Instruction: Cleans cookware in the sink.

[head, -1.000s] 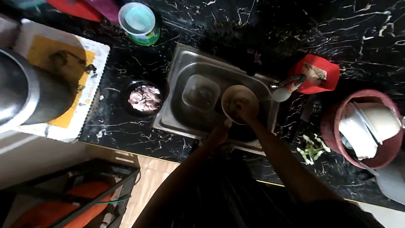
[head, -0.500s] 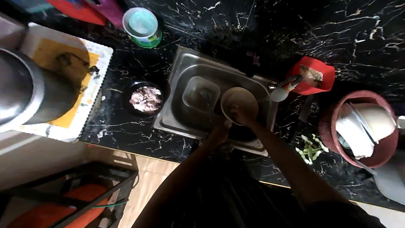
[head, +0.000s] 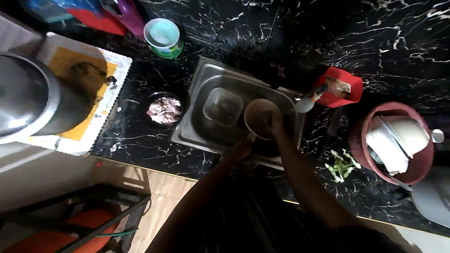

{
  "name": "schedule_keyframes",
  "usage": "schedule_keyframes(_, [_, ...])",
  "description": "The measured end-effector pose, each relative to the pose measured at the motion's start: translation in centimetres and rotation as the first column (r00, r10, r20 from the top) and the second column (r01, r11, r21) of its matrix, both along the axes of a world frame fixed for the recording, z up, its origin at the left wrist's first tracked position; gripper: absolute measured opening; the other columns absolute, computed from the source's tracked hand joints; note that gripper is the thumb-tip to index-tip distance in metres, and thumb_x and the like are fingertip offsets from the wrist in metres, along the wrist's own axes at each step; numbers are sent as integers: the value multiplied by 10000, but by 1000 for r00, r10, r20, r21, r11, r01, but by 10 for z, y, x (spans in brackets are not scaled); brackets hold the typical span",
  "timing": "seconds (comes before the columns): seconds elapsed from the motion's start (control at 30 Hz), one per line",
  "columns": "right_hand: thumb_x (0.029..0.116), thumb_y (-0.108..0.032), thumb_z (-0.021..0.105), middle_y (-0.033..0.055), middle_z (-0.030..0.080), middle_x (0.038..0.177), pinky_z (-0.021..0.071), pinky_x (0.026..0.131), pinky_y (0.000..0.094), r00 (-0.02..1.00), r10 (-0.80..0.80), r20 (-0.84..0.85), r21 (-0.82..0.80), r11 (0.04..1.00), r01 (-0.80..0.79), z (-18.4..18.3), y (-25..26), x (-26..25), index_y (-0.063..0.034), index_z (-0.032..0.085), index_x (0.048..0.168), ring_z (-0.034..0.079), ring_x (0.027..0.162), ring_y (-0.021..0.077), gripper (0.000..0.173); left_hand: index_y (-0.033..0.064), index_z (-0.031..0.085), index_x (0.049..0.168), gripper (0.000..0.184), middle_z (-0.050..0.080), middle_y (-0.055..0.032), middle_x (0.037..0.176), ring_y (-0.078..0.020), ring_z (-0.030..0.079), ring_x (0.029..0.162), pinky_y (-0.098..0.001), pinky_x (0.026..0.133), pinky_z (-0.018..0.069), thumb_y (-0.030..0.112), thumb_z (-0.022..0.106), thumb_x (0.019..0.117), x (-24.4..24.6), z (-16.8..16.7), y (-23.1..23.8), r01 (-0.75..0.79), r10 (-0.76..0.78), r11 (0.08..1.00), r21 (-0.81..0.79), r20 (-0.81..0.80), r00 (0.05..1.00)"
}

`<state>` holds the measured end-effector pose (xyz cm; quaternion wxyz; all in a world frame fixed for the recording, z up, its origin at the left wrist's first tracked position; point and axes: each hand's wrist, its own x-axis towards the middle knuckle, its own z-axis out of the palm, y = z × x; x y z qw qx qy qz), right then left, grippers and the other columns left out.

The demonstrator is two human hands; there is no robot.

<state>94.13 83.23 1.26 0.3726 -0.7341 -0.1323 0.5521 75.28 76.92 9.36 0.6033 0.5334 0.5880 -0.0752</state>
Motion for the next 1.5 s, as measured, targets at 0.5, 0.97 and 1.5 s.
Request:
schedule_keyframes(0.5, [1075, -108, 516, 110, 639, 1213, 586, 807, 300, 970, 55, -238, 288, 958, 16, 19, 0, 40, -32, 473, 1412, 665, 948, 154, 348, -24, 599, 1244, 563, 597, -194, 969, -272, 582, 792, -448, 771, 508, 434, 292, 1129, -3, 14, -10, 52, -49, 995, 89, -43, 998])
schedule_keyframes(0.97, [1073, -195, 537, 274, 515, 1489, 392, 1150, 589, 439, 660, 610, -264, 691, -672, 54, -19, 25, -15, 476, 1509, 491, 1389, 442, 476, 78, 373, 1541, 530, 623, -262, 1296, -445, 624, 1194, -620, 974, 500, 392, 390, 1114, -11, 83, -40, 135, -35, 969, 207, -423, 905])
schedule_keyframes(1.5, [952, -274, 716, 312, 527, 1440, 449, 1095, 596, 299, 422, 856, -208, 810, -548, 72, -12, 65, 50, 540, 1414, 532, 1333, 465, 591, 60, 394, 1508, 521, 634, -273, 1257, -440, 636, 1176, -610, 982, 499, 401, 392, 1114, -36, 100, -37, 110, 11, 959, 261, -419, 908])
